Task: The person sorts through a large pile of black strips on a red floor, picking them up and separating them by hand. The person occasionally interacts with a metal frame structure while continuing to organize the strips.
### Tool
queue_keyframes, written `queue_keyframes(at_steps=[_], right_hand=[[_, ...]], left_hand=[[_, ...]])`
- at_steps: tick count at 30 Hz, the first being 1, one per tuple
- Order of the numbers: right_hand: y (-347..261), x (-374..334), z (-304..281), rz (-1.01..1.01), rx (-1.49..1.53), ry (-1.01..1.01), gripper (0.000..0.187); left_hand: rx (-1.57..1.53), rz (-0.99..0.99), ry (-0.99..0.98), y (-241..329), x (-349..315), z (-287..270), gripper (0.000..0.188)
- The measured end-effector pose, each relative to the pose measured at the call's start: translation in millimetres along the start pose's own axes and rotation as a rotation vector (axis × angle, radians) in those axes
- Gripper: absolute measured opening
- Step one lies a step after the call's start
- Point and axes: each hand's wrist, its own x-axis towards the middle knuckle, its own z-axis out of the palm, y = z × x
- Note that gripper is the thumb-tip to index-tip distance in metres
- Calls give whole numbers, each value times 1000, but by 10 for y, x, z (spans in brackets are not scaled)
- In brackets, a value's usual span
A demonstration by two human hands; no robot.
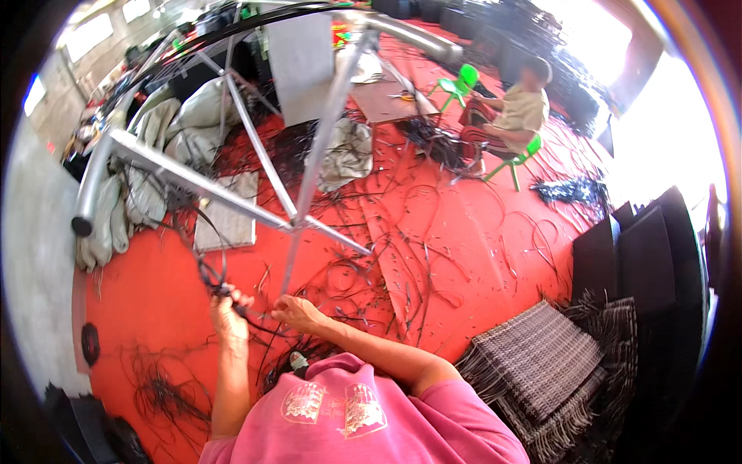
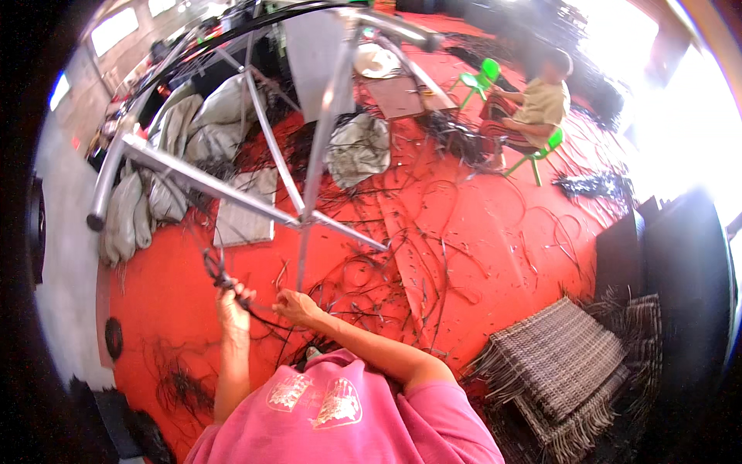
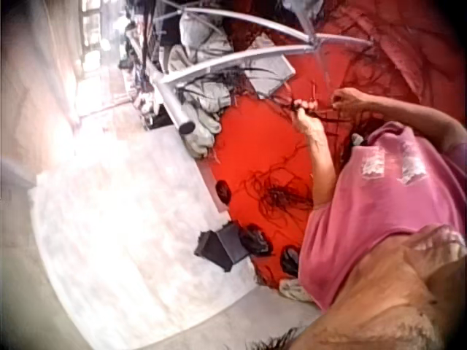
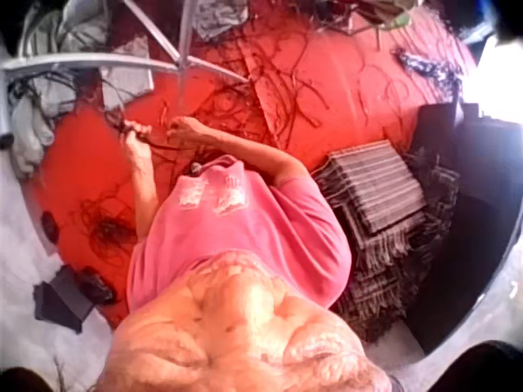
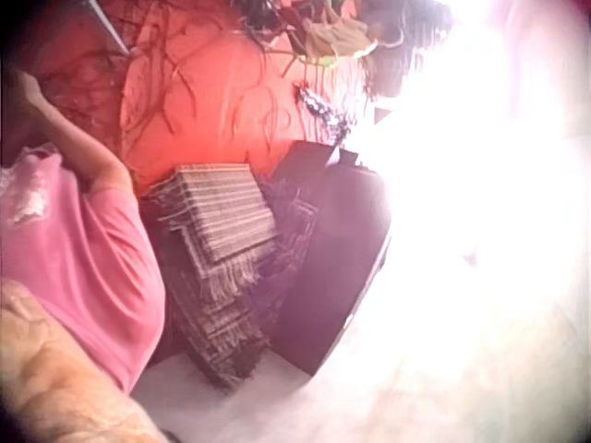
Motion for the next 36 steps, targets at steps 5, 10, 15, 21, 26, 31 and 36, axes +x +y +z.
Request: queue_keyframes(at_steps=[5,10,15,21,26,31,36], right_hand=[[527,-969,-1443,368,215,-75,28],[938,-1933,-2550,521,594,388,23],[1333,-2279,-3258,566,773,664,16],[1765,-1886,-4050,605,787,700,14],[1859,-857,-5028,566,729,650,15],[1927,-30,-5794,444,758,559,17],[2418,530,-6588,460,795,553,19]], left_hand=[[205,29,190,-314,136,-176,6],[515,-62,472,-758,-54,-144,6],[635,-92,560,-1278,-84,6,16],[502,-120,578,-1821,380,144,19],[957,273,790,-2482,1208,-559,23],[818,-141,937,-2425,1145,486,23],[759,-7,1204,-2587,1095,1363,20]])
